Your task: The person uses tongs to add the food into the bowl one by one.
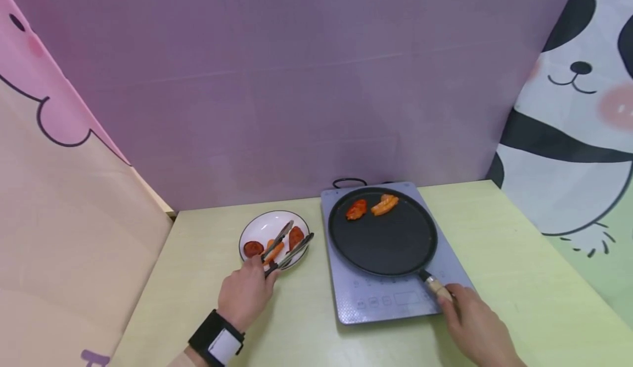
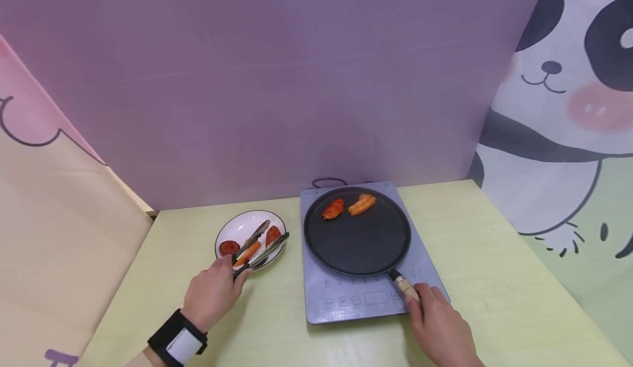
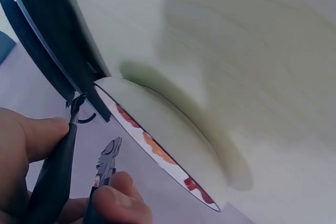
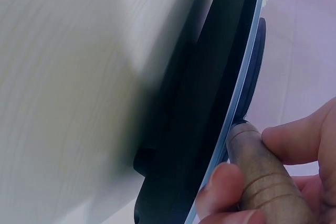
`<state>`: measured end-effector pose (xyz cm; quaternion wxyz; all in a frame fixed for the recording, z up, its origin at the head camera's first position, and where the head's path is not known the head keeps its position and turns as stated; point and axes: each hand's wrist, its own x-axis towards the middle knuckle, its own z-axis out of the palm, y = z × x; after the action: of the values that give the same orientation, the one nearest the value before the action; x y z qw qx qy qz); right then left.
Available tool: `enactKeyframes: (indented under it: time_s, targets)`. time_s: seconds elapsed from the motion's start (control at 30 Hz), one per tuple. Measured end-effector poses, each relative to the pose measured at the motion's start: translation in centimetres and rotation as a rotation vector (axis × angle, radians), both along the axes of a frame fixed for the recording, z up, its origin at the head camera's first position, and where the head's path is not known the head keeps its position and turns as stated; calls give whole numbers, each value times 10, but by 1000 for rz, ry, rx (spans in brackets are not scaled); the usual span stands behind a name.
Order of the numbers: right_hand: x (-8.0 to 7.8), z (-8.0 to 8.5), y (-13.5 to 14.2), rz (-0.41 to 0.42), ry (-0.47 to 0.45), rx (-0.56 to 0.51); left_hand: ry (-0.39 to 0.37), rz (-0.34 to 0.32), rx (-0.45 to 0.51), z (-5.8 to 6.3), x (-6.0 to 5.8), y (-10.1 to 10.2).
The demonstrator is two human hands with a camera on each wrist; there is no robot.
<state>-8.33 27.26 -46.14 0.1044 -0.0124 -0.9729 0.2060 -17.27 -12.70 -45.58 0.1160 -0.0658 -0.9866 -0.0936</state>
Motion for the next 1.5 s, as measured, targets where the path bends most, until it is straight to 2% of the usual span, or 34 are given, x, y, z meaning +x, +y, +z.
enactKeyframes:
  time_s: [0.67,1.1,1.37,1.5]
  targets:
    - [-1,0,1,-8,-27,3,-78,41,-3,-4,-8,-3]
    - [-1,0,0,-7,-37,8,-94,38,-23,-2,-16,-2]
    - [-1,-1,1,-1,-18,9,-53,34,-35,-3,-24,-6]
    - [-1,-1,1,1,-12,9,-77,49,-23,-3,-27,-8]
